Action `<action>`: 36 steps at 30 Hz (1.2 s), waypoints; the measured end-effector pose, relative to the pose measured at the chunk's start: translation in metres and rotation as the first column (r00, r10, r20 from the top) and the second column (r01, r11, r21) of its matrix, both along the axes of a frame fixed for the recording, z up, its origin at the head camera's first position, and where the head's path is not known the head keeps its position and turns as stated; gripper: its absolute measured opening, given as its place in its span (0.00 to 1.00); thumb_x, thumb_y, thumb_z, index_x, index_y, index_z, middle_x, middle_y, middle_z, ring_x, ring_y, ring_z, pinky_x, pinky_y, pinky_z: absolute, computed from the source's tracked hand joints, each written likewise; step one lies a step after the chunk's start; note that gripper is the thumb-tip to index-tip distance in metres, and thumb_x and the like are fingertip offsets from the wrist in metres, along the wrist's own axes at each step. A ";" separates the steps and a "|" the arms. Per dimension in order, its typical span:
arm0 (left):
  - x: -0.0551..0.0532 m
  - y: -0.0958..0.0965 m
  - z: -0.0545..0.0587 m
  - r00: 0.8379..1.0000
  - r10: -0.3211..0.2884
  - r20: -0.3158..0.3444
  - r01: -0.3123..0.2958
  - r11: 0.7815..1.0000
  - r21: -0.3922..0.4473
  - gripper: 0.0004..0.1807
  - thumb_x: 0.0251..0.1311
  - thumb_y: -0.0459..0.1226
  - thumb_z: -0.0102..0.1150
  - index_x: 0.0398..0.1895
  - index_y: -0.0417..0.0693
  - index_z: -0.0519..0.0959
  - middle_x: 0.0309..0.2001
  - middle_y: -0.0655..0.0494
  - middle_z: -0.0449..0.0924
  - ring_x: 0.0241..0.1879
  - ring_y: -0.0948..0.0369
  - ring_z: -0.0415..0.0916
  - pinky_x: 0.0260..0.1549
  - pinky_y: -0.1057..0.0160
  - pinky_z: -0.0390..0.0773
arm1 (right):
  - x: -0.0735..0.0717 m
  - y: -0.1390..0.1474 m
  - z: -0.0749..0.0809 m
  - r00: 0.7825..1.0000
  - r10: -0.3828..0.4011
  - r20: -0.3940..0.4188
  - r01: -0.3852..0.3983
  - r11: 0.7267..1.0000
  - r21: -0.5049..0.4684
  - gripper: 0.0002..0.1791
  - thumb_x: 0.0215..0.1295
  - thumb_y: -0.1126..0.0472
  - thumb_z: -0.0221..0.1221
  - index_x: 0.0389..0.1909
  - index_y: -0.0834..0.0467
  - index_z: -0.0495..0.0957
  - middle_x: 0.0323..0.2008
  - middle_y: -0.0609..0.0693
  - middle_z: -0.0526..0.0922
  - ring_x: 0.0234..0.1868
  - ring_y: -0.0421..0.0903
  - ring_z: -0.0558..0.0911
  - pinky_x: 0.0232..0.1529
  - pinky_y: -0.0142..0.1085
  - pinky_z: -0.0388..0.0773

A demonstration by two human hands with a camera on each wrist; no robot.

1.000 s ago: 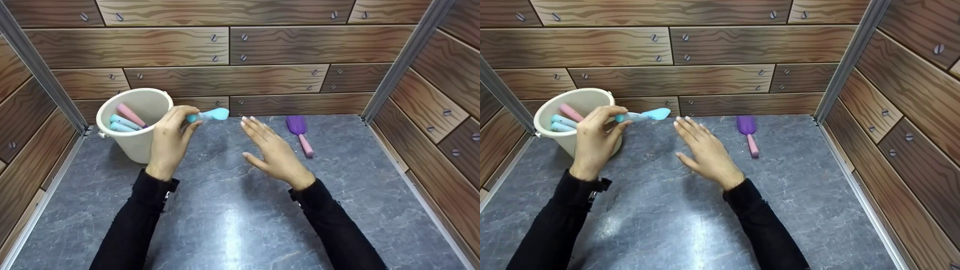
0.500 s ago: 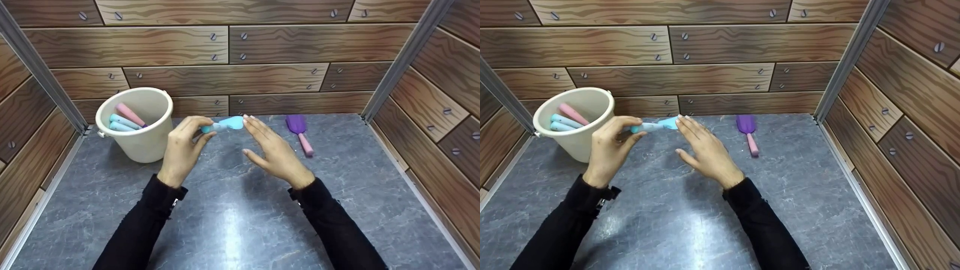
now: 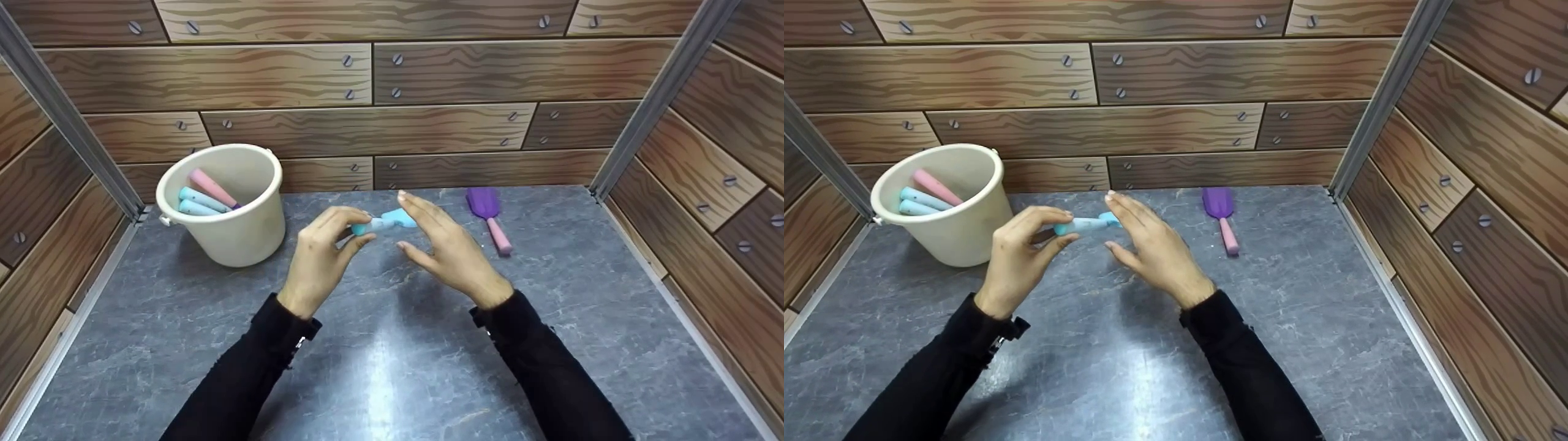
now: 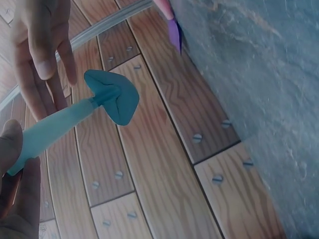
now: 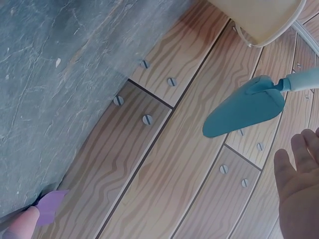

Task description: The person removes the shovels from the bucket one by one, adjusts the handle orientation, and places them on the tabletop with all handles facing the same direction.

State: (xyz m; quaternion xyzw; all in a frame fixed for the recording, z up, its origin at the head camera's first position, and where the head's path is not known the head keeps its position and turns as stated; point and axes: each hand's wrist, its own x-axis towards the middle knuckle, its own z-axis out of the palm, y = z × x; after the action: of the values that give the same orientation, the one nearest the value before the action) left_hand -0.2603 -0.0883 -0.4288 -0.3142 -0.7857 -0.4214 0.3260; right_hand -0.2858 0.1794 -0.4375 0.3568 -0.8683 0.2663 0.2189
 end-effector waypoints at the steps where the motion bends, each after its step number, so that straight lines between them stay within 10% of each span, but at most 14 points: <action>1: 0.000 0.002 -0.001 1.000 0.003 -0.004 -0.003 1.000 -0.006 0.15 0.71 0.34 0.80 0.56 0.38 0.90 0.56 0.43 0.93 0.56 0.52 0.95 0.62 0.70 0.94 | 0.000 0.000 0.000 1.000 0.001 -0.004 -0.001 1.000 -0.001 0.43 0.83 0.56 0.73 0.92 0.59 0.66 0.88 0.61 0.75 0.85 0.64 0.78 0.86 0.61 0.80; 22: 0.007 0.024 -0.015 0.999 -0.041 -0.021 0.040 0.999 -0.009 0.13 0.73 0.38 0.79 0.54 0.42 0.90 0.53 0.47 0.94 0.54 0.54 0.94 0.59 0.66 0.95 | -0.008 -0.001 -0.007 0.994 0.073 -0.075 -0.075 0.997 -0.017 0.19 0.74 0.70 0.77 0.61 0.61 0.86 0.57 0.55 0.94 0.59 0.53 0.93 0.67 0.44 0.95; 36: 0.007 0.028 -0.019 0.996 -0.055 0.068 0.055 0.998 0.012 0.16 0.75 0.33 0.79 0.61 0.41 0.90 0.59 0.46 0.93 0.60 0.53 0.94 0.64 0.66 0.94 | -0.015 0.005 -0.014 0.983 0.083 -0.165 -0.079 0.996 0.027 0.20 0.71 0.72 0.77 0.60 0.57 0.87 0.57 0.52 0.94 0.59 0.53 0.92 0.66 0.47 0.95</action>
State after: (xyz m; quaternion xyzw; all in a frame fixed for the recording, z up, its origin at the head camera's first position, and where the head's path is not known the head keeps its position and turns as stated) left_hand -0.2530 -0.0604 -0.4474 -0.3196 -0.7854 -0.4445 0.2888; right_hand -0.3006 0.1840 -0.4518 0.4149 -0.8343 0.2356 0.2761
